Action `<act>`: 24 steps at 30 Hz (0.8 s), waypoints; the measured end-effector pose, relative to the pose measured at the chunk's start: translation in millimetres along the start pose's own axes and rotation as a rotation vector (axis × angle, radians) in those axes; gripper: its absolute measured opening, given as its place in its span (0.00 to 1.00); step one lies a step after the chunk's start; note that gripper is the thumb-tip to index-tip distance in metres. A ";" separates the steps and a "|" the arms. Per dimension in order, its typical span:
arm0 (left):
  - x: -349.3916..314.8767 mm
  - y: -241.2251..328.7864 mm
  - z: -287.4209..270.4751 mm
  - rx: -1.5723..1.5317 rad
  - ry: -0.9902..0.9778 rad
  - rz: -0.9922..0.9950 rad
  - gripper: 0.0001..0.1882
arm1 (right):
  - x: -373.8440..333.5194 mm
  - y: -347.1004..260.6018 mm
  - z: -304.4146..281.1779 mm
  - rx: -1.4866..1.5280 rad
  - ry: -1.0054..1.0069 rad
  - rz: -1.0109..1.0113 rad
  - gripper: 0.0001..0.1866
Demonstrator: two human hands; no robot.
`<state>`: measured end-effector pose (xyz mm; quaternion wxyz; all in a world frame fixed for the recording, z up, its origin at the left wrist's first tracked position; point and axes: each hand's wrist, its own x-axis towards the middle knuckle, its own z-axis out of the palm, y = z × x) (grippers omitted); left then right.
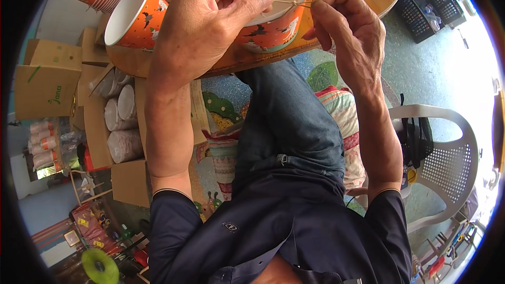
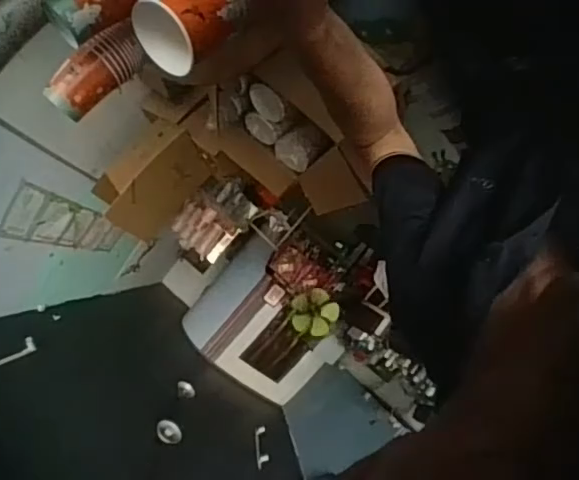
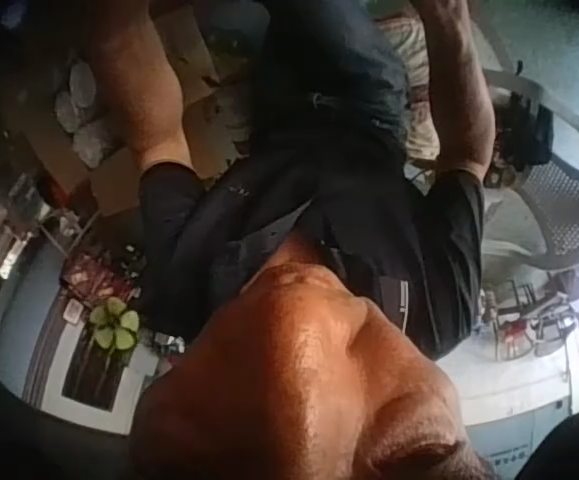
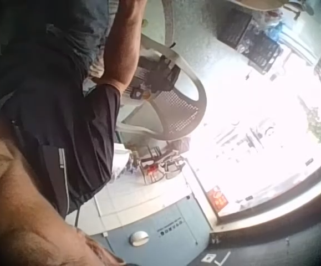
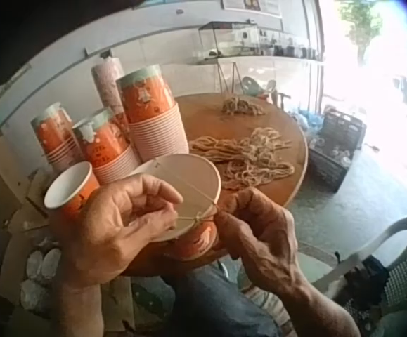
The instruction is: Attaching string handles to decorative paper buckets by threading them through pre-punched holes.
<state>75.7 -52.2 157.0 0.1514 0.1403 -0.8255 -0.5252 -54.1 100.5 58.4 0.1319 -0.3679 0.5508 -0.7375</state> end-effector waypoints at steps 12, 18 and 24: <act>11.5 -40.2 -10.8 -0.169 -0.136 0.608 0.10 | 3.1 -12.1 -6.4 -0.379 -0.103 -0.155 0.10; 1.2 -28.0 -0.6 0.074 -0.037 0.269 0.12 | 7.8 -6.5 -1.3 -0.333 -0.020 -0.261 0.06; 3.1 -26.8 16.3 0.147 0.020 0.305 0.10 | 9.3 -15.0 2.9 -0.214 -0.032 -0.290 0.05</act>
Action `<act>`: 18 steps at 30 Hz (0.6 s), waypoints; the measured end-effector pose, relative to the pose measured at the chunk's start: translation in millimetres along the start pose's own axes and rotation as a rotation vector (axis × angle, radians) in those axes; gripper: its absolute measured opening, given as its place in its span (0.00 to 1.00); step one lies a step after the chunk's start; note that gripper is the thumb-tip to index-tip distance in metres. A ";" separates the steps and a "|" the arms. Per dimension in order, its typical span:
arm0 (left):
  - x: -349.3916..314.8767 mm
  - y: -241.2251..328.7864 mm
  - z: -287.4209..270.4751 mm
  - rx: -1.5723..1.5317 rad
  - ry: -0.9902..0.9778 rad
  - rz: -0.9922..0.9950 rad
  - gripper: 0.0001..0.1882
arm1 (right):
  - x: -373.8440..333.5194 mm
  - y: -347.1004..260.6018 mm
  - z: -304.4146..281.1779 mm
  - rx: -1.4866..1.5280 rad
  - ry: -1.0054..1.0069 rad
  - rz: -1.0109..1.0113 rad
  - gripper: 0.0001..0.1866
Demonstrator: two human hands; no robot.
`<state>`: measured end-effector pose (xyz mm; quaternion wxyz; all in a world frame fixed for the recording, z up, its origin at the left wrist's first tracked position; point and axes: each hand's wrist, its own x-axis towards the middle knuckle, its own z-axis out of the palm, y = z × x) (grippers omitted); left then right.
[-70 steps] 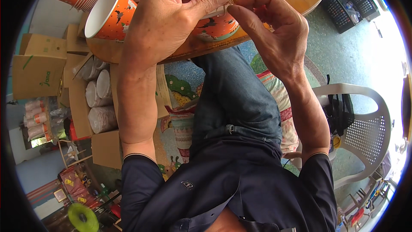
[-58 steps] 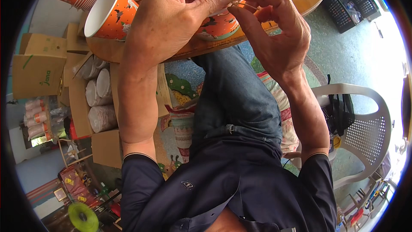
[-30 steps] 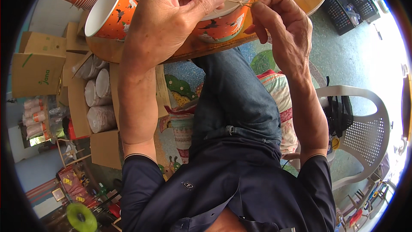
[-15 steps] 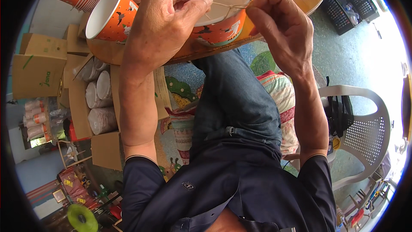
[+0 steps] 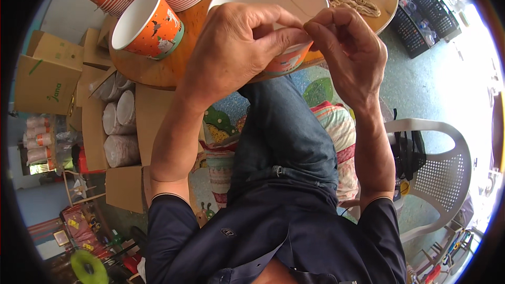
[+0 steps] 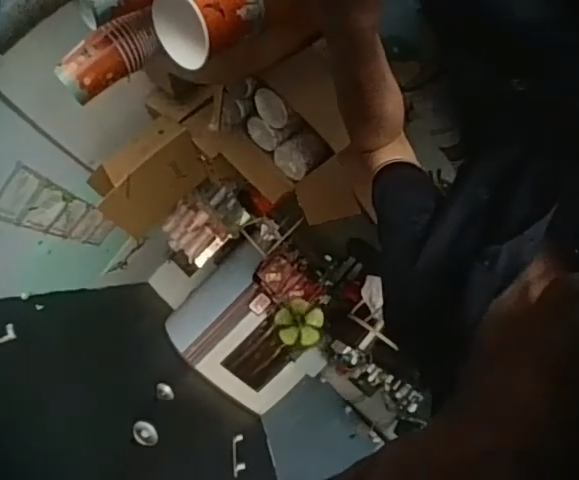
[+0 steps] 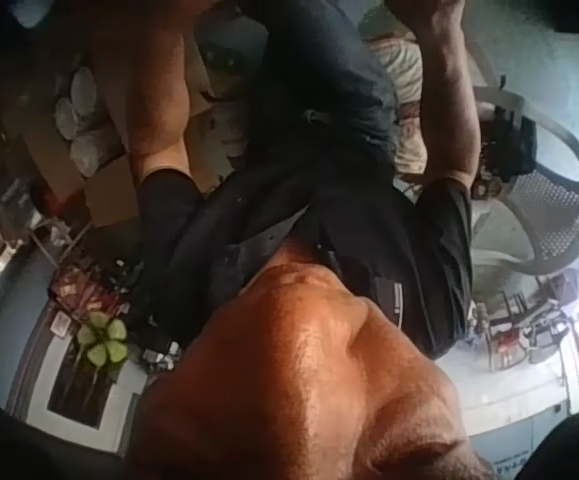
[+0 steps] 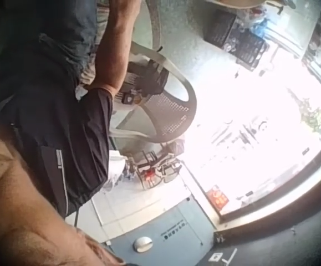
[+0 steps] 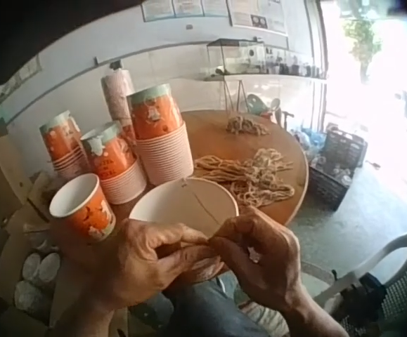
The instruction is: Attaching string handles to decorative paper buckets by threading them through pre-punched holes.
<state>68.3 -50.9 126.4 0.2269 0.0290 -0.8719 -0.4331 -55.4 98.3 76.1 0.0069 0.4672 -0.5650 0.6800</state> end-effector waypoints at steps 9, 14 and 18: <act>-12.3 10.4 -6.6 0.146 0.035 0.138 0.03 | 12.4 -12.1 -18.7 0.054 0.239 0.049 0.04; -17.6 -1.8 -8.6 0.502 0.185 0.428 0.05 | 13.1 -19.3 -7.4 0.043 0.236 0.004 0.02; -24.0 -16.0 -28.5 0.469 0.313 0.526 0.09 | 3.2 -35.3 -4.1 0.002 0.188 0.026 0.01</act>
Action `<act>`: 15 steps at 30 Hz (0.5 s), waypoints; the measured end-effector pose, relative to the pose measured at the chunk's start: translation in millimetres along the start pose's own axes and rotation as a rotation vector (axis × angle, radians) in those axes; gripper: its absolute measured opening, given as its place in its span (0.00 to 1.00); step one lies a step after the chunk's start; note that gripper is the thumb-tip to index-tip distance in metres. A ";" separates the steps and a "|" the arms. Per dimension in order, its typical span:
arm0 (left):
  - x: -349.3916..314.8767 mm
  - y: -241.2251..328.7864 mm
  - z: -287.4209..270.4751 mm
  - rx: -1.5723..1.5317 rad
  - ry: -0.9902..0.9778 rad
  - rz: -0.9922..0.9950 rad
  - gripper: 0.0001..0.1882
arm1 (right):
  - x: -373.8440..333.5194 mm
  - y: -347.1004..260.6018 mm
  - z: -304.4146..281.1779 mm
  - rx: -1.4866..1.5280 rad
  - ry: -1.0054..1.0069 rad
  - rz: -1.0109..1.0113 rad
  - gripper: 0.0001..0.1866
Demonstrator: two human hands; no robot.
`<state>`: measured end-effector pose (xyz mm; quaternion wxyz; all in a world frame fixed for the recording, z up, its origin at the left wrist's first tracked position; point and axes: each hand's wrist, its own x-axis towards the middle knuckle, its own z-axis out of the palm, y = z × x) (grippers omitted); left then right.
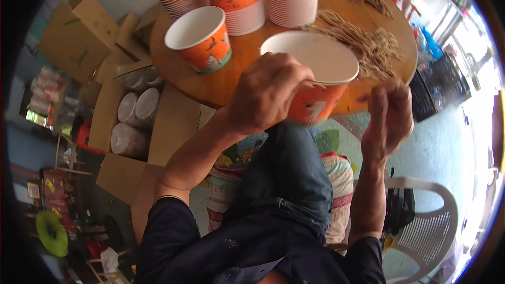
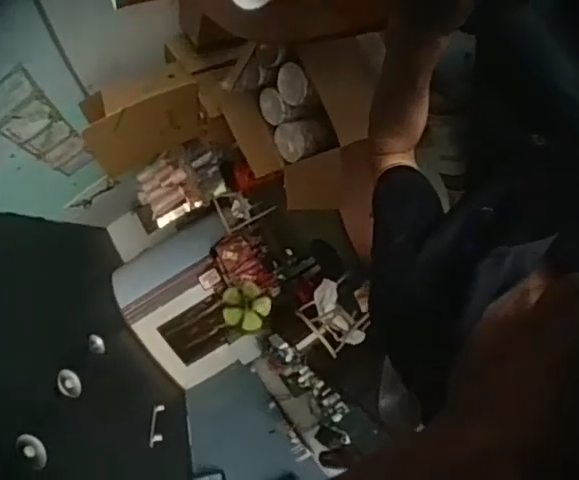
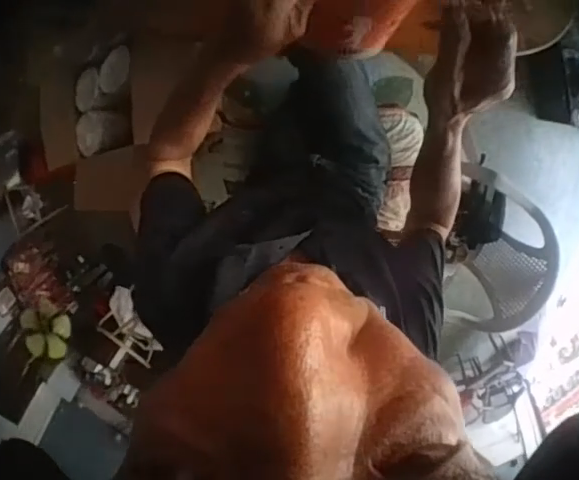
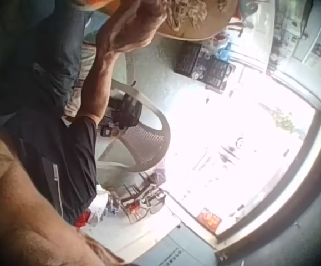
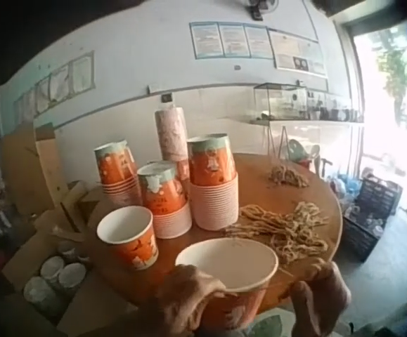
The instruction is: Attaching string handles to decorative paper buckets by threading them through pre-punched holes.
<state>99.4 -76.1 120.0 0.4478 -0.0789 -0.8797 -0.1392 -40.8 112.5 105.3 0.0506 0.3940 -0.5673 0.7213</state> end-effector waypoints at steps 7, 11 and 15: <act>8.6 -39.1 -104.8 0.028 0.466 -0.218 0.09 | -19.9 -3.9 52.7 0.102 -0.352 -0.212 0.22; 46.0 -128.3 -176.0 -0.087 0.777 -0.355 0.10 | -22.6 18.3 64.7 -0.023 -0.385 -0.123 0.18; 97.9 -296.9 -283.0 -0.632 0.993 -0.215 0.13 | -41.9 37.9 88.1 0.083 -0.484 0.041 0.09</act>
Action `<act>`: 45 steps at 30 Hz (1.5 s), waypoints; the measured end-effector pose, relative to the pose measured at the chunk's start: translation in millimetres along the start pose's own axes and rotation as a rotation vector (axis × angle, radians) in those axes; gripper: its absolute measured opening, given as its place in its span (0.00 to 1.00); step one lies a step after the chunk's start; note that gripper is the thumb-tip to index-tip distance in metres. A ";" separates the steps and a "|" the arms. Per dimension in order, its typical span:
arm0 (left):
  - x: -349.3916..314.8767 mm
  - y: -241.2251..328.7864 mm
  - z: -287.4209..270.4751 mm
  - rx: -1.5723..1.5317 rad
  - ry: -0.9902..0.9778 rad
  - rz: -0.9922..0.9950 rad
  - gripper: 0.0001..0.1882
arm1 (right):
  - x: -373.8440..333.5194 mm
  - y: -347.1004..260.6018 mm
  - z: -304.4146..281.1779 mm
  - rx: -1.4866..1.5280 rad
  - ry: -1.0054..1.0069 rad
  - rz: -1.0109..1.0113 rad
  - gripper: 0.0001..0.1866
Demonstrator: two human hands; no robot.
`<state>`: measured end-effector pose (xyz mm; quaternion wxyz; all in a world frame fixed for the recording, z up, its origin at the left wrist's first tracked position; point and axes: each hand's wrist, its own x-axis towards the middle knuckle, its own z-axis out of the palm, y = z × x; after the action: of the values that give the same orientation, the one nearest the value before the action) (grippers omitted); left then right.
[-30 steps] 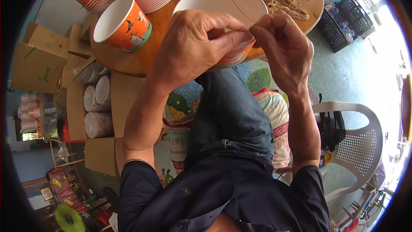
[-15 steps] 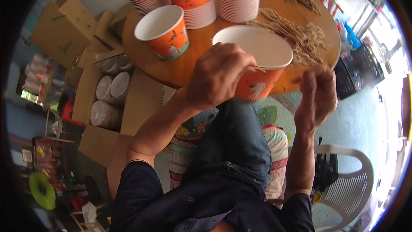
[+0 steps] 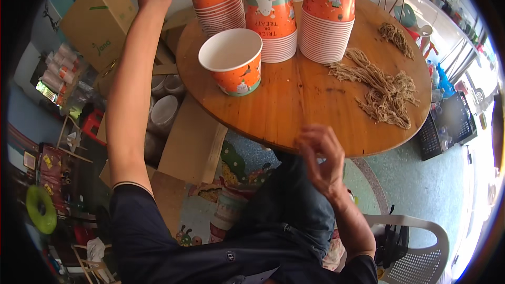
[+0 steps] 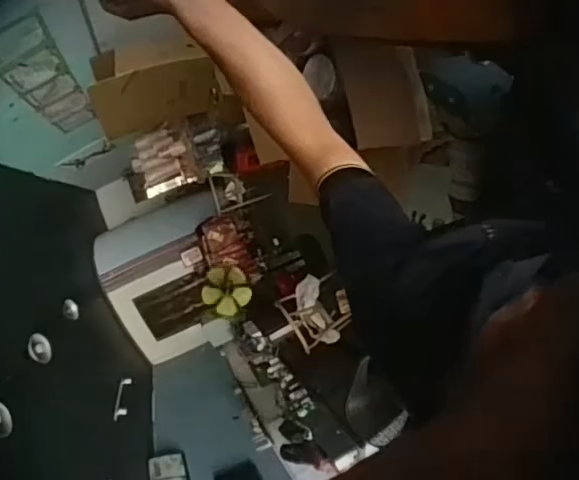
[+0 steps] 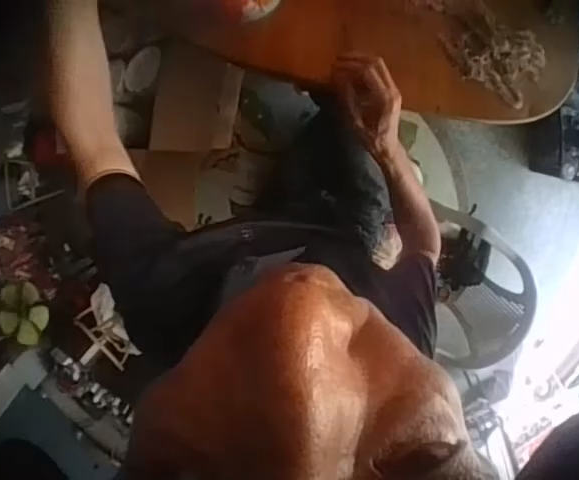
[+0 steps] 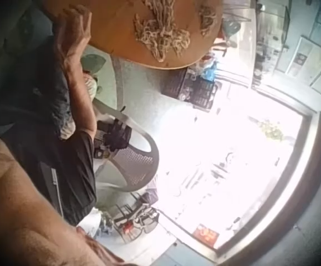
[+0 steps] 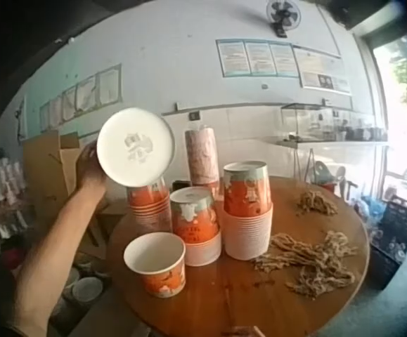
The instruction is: Attaching string handles to decorative paper buckets by threading them through pre-punched holes.
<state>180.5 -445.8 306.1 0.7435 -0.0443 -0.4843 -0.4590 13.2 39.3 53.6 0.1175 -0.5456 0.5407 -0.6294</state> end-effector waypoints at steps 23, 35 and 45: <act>27.1 -158.9 -82.6 0.752 0.478 -0.764 0.16 | -124.3 108.0 74.1 -0.153 -0.593 0.101 0.06; -95.8 -104.2 -113.1 1.385 -0.222 -0.348 0.20 | -133.9 106.5 77.3 -0.180 -0.566 0.040 0.08; -282.0 52.7 9.4 1.321 -0.968 0.398 0.13 | -82.1 63.5 39.0 0.017 -0.336 -0.007 0.06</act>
<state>181.5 -230.3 116.5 0.3939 0.1234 -0.9018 0.1279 47.8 53.8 -50.8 0.2087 -0.6442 0.5060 -0.5343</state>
